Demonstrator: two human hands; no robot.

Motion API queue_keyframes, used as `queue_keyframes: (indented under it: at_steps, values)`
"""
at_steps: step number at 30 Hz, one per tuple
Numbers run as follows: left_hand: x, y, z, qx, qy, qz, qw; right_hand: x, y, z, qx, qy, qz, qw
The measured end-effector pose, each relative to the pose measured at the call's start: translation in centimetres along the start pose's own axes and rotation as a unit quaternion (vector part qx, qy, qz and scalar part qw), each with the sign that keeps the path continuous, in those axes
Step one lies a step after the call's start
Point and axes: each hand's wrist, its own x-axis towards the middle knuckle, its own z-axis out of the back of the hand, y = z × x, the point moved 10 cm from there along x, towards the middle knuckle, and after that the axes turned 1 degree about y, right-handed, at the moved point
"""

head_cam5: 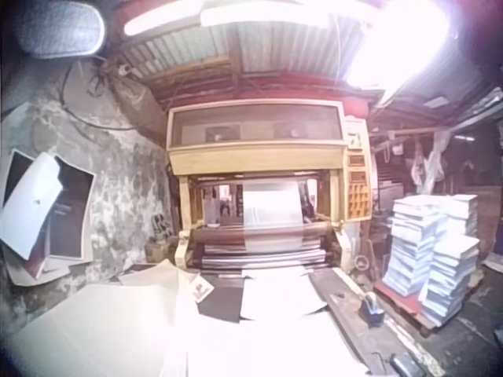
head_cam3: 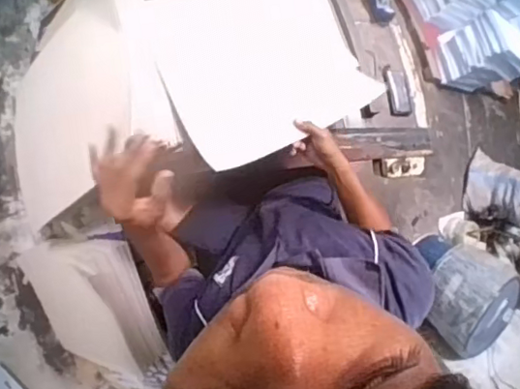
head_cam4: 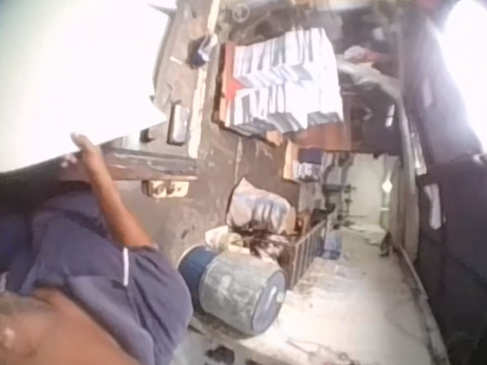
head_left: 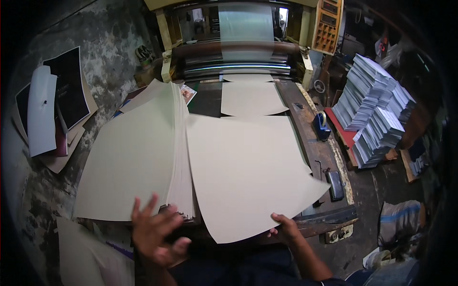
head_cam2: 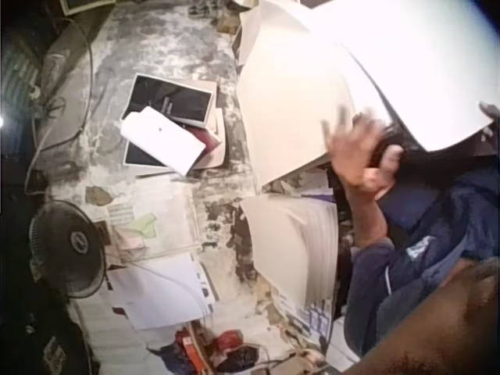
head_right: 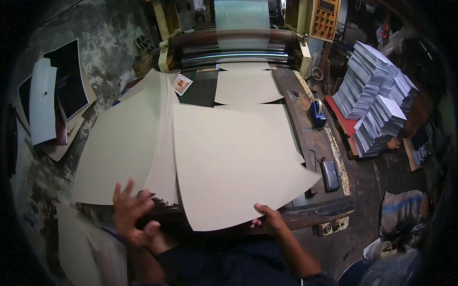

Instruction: The person feeds large sheets of paper into a machine by hand, picking them up from a stack on the left and placing them onto the machine's moving belt.

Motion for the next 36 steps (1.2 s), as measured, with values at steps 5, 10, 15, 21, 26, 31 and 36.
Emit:
queue_keyframes:
  at_steps: [5, 10, 15, 21, 26, 31, 36]
  values:
    - [0.1, 4.2, 1.7, -0.015, -0.044, 0.101, 0.994, -1.0, -7.9, 5.3, -0.014, -0.099, -0.1, 0.99]
    - [-1.1, 7.0, 0.4, -0.071, -0.042, 0.194, 0.978, -2.9, -11.3, 6.9, -0.064, -0.093, -0.103, 0.988]
    - [-1.5, 8.0, 0.0, -0.155, -0.086, 0.268, 0.947, -4.5, -13.0, 7.5, -0.084, -0.104, -0.115, 0.984]
    - [-2.2, 8.8, -0.2, -0.147, -0.096, 0.32, 0.931, -5.3, -12.6, 6.3, -0.089, -0.11, -0.104, 0.984]
    - [-2.3, 8.3, 0.0, -0.082, -0.096, 0.302, 0.945, -5.0, -12.5, 5.9, -0.08, -0.103, -0.092, 0.987]
    - [-2.4, 7.6, -0.1, -0.038, -0.065, 0.299, 0.951, -3.1, -10.9, 5.4, -0.035, -0.122, -0.074, 0.989]
    - [-2.2, 7.0, 0.1, -0.023, -0.041, 0.301, 0.953, -0.3, -9.4, 5.2, 0.017, -0.109, -0.086, 0.99]
